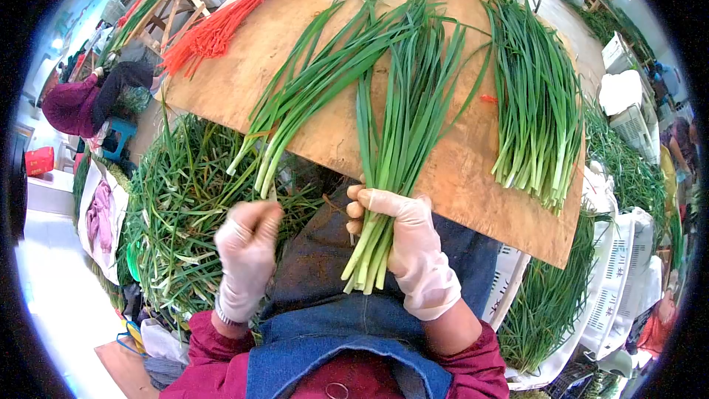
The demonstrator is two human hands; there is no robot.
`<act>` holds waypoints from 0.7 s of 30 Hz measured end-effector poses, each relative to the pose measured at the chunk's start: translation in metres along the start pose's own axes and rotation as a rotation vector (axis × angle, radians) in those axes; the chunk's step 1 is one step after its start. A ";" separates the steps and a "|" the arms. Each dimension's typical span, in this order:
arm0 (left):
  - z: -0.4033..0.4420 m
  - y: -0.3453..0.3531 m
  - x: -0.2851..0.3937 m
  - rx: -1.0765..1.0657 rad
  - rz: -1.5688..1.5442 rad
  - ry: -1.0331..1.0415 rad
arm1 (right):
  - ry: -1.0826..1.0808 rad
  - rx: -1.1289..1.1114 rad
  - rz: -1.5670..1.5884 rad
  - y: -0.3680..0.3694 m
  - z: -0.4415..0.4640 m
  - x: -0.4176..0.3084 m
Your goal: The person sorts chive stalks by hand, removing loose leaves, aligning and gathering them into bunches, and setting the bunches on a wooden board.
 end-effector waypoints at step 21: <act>0.002 0.013 -0.025 -0.233 -0.731 -0.836 | -0.085 -0.149 0.071 0.015 0.006 0.007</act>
Point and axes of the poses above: each hand's wrist, its own z-axis towards the middle knuckle, its own y-axis out of the palm, x = y × z, the point moved 6 cm from there along z, towards the middle knuckle, and after that the axes turned 4 degrees about z, right-handed, at the moved point
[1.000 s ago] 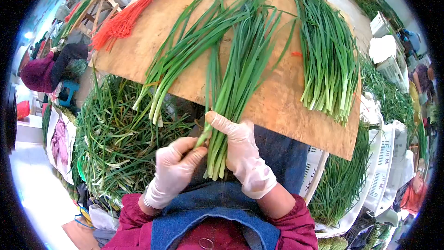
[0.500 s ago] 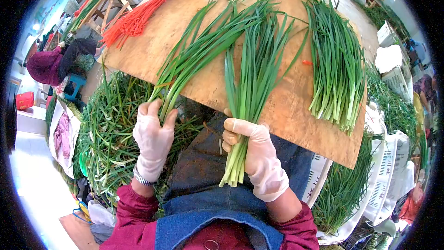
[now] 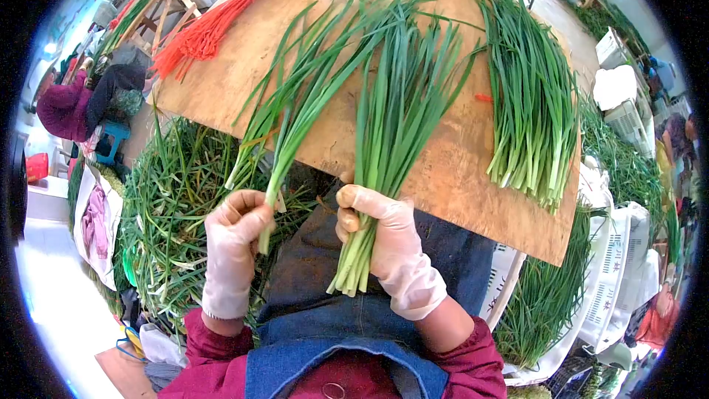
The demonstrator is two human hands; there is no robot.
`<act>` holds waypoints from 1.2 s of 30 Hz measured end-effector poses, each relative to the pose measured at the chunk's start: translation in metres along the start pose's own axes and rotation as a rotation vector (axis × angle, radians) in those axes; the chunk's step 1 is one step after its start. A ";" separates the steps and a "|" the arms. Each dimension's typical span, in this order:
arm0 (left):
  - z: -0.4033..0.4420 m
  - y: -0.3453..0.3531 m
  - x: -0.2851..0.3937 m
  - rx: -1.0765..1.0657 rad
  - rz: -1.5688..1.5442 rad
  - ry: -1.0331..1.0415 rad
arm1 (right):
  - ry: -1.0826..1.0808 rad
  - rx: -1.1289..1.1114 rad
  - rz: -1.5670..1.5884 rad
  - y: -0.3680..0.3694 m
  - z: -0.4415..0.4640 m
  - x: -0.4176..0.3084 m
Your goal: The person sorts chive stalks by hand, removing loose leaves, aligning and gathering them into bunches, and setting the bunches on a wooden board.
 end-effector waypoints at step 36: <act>-0.070 -0.107 0.004 0.947 0.048 0.528 | -0.095 0.268 -0.207 -0.015 -0.009 -0.011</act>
Point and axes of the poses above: each hand's wrist, its own z-axis towards the middle knuckle, its own y-axis out of the palm, x = y × z, the point moved 6 cm from there along z, towards the middle knuckle, and after that the axes turned 4 degrees about z, right-handed, at the moved point
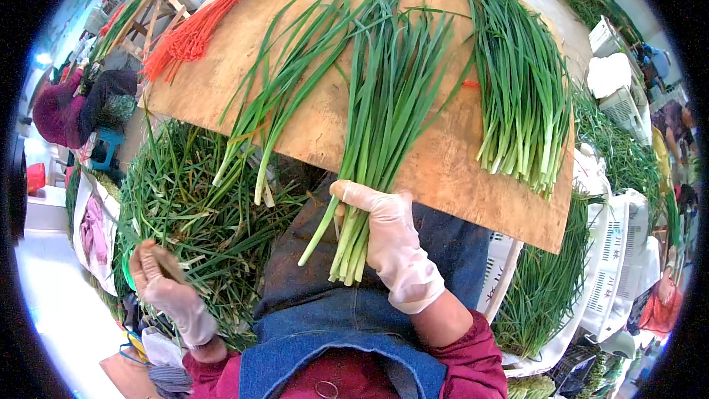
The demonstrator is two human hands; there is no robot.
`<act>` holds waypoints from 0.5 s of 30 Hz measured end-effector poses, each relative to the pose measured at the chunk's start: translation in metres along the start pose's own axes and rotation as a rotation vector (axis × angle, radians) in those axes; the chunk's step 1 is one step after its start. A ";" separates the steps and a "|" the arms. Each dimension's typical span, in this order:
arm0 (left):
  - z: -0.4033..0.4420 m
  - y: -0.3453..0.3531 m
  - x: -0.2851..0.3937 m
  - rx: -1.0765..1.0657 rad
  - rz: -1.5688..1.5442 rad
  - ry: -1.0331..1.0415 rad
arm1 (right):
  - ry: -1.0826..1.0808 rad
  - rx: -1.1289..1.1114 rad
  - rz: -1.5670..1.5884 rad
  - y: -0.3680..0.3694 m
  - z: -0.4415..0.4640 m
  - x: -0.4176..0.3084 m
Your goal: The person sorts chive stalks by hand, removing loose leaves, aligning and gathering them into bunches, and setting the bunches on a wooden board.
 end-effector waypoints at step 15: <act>-0.121 0.140 0.042 -1.026 0.335 0.680 | -0.006 -0.001 0.028 0.007 -0.003 0.015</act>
Point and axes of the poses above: each hand's wrist, its own z-axis towards the middle knuckle, its own y-axis out of the palm, x = y × z, the point moved 6 cm from there along z, towards the middle knuckle, and after that the axes turned 4 degrees about z, right-handed, at the moved point
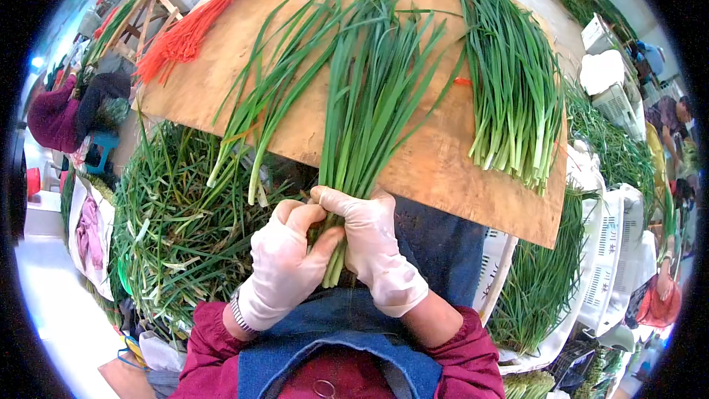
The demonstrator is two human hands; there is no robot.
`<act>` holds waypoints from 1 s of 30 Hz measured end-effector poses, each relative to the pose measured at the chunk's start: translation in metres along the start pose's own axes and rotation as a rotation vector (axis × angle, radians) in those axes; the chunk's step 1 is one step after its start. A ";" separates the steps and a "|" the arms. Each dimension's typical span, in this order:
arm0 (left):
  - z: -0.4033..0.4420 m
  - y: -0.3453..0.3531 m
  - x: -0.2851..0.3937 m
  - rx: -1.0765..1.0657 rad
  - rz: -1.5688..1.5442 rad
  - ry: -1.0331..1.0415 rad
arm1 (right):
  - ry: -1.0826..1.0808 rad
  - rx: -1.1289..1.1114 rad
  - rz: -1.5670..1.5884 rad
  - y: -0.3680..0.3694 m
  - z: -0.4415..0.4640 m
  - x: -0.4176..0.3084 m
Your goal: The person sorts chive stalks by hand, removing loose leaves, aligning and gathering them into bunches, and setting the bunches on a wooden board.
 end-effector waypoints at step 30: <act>-0.023 -0.139 -0.121 0.679 0.333 -0.374 | 0.180 -0.121 0.145 -0.005 -0.005 -0.001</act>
Point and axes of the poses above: each hand's wrist, its own z-axis towards the middle knuckle, its own y-axis out of the palm, x = y × z, the point moved 6 cm from there along z, towards the middle knuckle, and after that the axes turned 4 degrees about z, right-handed, at the moved point
